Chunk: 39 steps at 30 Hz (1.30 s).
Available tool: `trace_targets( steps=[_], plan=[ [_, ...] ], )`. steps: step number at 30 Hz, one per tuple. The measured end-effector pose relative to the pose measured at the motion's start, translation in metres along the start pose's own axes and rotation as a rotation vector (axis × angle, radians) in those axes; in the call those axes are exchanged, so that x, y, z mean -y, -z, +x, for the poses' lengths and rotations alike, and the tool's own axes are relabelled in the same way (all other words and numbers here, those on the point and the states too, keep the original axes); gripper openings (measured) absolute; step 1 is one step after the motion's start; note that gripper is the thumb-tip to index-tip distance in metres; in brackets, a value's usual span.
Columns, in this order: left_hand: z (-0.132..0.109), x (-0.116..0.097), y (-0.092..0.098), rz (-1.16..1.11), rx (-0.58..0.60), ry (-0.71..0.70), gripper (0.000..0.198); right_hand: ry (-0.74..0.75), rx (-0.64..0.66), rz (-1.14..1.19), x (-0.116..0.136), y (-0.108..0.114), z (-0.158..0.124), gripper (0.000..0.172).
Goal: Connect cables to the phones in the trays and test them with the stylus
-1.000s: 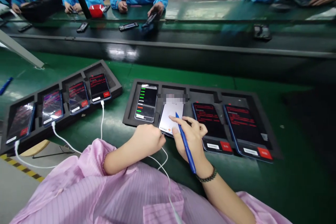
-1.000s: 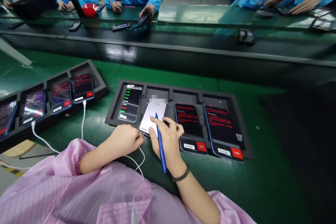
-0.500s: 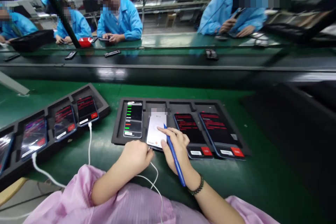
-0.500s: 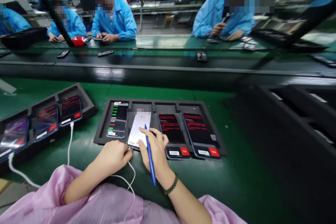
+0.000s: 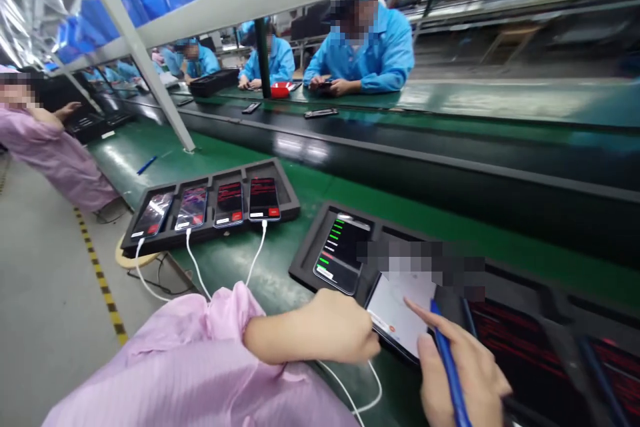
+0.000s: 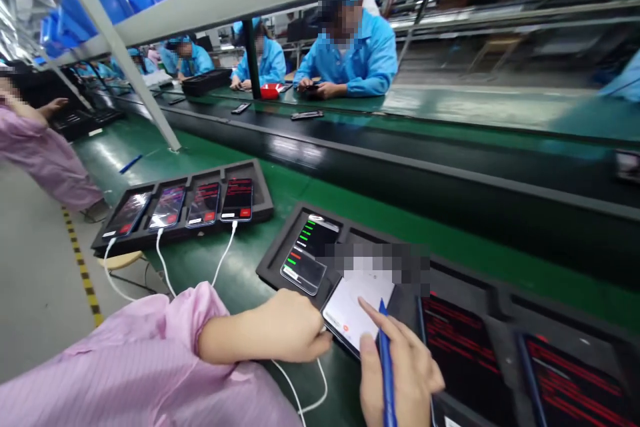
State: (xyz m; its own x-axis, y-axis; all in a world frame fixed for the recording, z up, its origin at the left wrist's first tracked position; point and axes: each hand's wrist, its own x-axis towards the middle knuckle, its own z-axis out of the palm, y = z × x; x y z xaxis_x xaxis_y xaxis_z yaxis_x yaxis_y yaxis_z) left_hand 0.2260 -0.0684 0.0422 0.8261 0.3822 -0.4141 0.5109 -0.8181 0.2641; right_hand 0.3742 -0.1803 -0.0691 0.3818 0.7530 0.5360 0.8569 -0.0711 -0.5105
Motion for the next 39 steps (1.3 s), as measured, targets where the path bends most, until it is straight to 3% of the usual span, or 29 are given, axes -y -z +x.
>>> trace_targets(
  steps=[7, 10, 17, 24, 33, 39],
  plan=[
    [-0.004, 0.0, 0.0, 0.018, -0.026, -0.003, 0.039, -0.048, -0.09, 0.069, 0.016, 0.003, 0.001, 0.045],
    [-0.004, 0.001, -0.001, 0.019, -0.041, 0.033, 0.039, 0.0, -0.073, 0.071, 0.014, 0.003, 0.002, 0.04],
    [-0.004, 0.002, -0.006, -0.028, -0.074, 0.032, 0.035, -0.061, -0.109, 0.173, 0.026, 0.005, 0.005, 0.035],
    [-0.002, 0.004, -0.009, 0.002, -0.043, 0.053, 0.039, -0.026, -0.194, 0.216, 0.031, 0.01, 0.016, 0.028],
    [-0.003, 0.002, -0.008, 0.04, -0.017, 0.01, 0.041, -0.127, -0.166, 0.176, 0.028, 0.005, 0.026, 0.029],
    [-0.003, 0.0, -0.003, 0.041, 0.005, -0.004, 0.039, -0.079, -0.11, 0.143, 0.027, 0.005, 0.022, 0.031]
  ],
)
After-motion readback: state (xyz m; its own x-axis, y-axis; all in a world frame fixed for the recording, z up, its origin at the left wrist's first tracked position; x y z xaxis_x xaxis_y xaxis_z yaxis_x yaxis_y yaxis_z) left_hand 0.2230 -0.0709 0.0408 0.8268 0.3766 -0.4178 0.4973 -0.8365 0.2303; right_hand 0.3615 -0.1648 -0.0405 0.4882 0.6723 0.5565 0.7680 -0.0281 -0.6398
